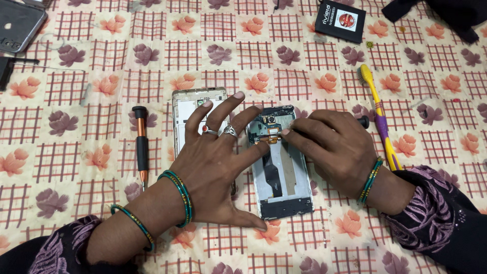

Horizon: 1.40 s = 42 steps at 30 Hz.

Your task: The person works on a disassembled smartphone lying on a patterned tablecloth. They pry at the phone's frame with a small screwdriver-like tool, manipulate a flex cable and connector inside the phone body with their fingers, and use a screwdriver on the phone's edge, steadying the device with their other hand.

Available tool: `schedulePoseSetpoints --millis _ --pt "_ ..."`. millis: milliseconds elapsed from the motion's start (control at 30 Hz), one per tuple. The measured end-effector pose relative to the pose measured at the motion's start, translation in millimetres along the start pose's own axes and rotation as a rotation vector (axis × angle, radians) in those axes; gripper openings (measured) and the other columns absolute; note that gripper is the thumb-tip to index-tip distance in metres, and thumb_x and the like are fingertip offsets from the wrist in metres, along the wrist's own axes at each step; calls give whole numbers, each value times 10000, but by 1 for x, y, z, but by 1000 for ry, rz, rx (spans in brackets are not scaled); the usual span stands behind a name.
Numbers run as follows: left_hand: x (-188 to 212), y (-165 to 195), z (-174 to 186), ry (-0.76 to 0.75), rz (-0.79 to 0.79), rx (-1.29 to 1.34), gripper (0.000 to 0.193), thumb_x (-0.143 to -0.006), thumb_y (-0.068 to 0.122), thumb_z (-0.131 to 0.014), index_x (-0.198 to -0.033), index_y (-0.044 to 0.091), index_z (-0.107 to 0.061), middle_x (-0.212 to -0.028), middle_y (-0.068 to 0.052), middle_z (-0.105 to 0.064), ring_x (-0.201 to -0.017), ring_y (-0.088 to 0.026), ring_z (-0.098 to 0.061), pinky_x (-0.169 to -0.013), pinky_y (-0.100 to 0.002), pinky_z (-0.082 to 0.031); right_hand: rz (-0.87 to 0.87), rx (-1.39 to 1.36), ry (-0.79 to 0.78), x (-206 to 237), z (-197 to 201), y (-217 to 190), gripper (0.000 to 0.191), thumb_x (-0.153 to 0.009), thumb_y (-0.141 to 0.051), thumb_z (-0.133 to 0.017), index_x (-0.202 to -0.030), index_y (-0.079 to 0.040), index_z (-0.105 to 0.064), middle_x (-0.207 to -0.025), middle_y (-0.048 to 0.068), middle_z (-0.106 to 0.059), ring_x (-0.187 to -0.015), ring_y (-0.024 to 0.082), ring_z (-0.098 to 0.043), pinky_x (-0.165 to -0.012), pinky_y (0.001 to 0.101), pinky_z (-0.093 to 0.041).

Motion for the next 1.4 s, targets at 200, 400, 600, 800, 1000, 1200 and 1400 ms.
schedulePoseSetpoints --millis 200,400,600,800,1000,1200,1400 --pt "-2 0 -1 -32 33 -1 1228 -498 971 -667 -1338 77 -615 -1499 -248 -407 -1454 -496 -253 -1141 -706 -107 38 -97 59 1 12 -1 403 -642 -16 -771 -1041 -25 -717 -1024 117 -710 -926 323 -680 -730 432 -542" --pt "-2 0 0 -25 27 -4 1206 -489 958 -682 -1312 78 -631 -1501 -245 -411 -1455 -493 -252 -1142 -699 -110 150 -184 46 -1 12 -8 348 -688 -60 -822 -1021 -35 -724 -1001 99 -704 -898 291 -677 -696 400 -538" --pt "0 -1 0 -10 24 0 1216 -495 962 -673 -1346 94 -622 -1499 -240 -418 -1463 -480 -250 -1144 -690 -116 83 -156 -21 -3 5 -5 452 -665 -60 -797 -1111 -20 -730 -1051 124 -700 -914 313 -673 -709 414 -555" --pt "-1 -1 0 -10 23 -9 1229 -499 969 -665 -1366 99 -607 -1499 -238 -420 -1467 -475 -248 -1141 -686 -127 37 -129 -27 -4 2 -4 438 -683 -52 -807 -1113 -25 -728 -1050 123 -696 -923 301 -676 -717 409 -556" --pt "-2 1 0 -17 25 -16 1211 -483 962 -686 -1308 77 -637 -1488 -255 -422 -1458 -494 -256 -1145 -700 -110 204 -254 54 -1 12 -8 348 -702 -69 -831 -1022 -11 -708 -964 120 -677 -854 294 -686 -681 403 -565" --pt "-2 1 1 -14 26 2 1216 -482 956 -687 -1314 69 -640 -1487 -264 -427 -1453 -494 -270 -1144 -699 -118 210 -293 -1 -1 11 -10 383 -606 -123 -817 -964 -23 -721 -907 120 -680 -786 290 -679 -586 390 -536" --pt "-1 0 2 0 15 3 1194 -508 950 -686 -1315 72 -639 -1492 -262 -433 -1457 -492 -279 -1150 -697 -127 166 -273 -24 -4 10 -7 384 -615 -98 -808 -984 -29 -725 -916 101 -685 -779 265 -668 -589 376 -533"
Point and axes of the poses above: each hand's wrist, its own x-axis away from the middle knuckle, its own z-axis out of the back of the hand, y = z × x, the point moved 5 cm from there along -x, towards the middle knuckle
